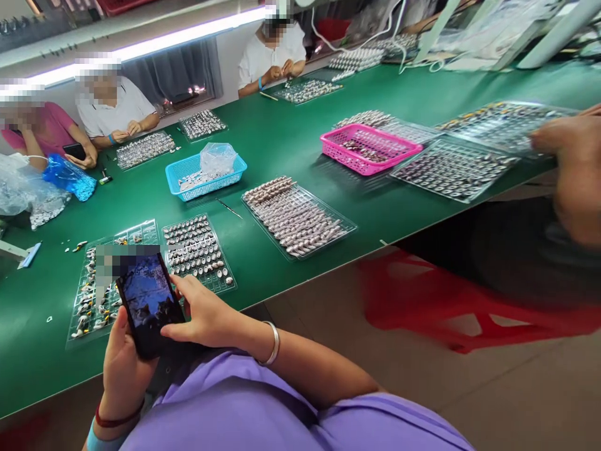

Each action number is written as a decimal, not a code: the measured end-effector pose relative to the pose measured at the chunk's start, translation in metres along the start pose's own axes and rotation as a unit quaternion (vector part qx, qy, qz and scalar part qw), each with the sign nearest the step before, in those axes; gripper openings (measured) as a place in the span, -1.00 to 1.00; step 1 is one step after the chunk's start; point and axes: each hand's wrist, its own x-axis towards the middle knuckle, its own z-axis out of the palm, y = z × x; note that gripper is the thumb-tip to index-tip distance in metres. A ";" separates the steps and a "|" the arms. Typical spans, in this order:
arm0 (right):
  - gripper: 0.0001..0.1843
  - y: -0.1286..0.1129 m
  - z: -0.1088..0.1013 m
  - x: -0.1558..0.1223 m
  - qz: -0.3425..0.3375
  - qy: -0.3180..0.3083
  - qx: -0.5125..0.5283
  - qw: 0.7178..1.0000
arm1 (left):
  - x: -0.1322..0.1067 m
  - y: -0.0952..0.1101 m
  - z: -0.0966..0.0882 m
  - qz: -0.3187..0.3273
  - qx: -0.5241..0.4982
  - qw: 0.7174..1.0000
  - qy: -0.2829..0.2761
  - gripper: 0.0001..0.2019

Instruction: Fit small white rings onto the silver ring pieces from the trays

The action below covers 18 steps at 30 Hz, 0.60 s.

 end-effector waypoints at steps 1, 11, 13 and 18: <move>-0.13 0.000 0.001 -0.001 -0.010 -0.004 -0.018 1.000 | 0.000 0.000 0.003 0.004 -0.010 1.000 0.007 -0.63; -0.73 0.013 0.013 0.007 -0.030 0.097 -0.007 0.995 | 0.001 -0.006 0.008 0.015 -0.037 0.998 0.052 -0.59; -0.73 0.016 0.014 0.006 -0.025 0.093 -0.012 0.995 | 0.002 -0.008 0.006 0.004 -0.037 0.998 0.057 -0.59; -0.58 0.023 0.021 0.002 0.004 0.100 -0.033 0.994 | 0.003 -0.016 0.002 0.004 -0.051 0.995 0.087 -0.58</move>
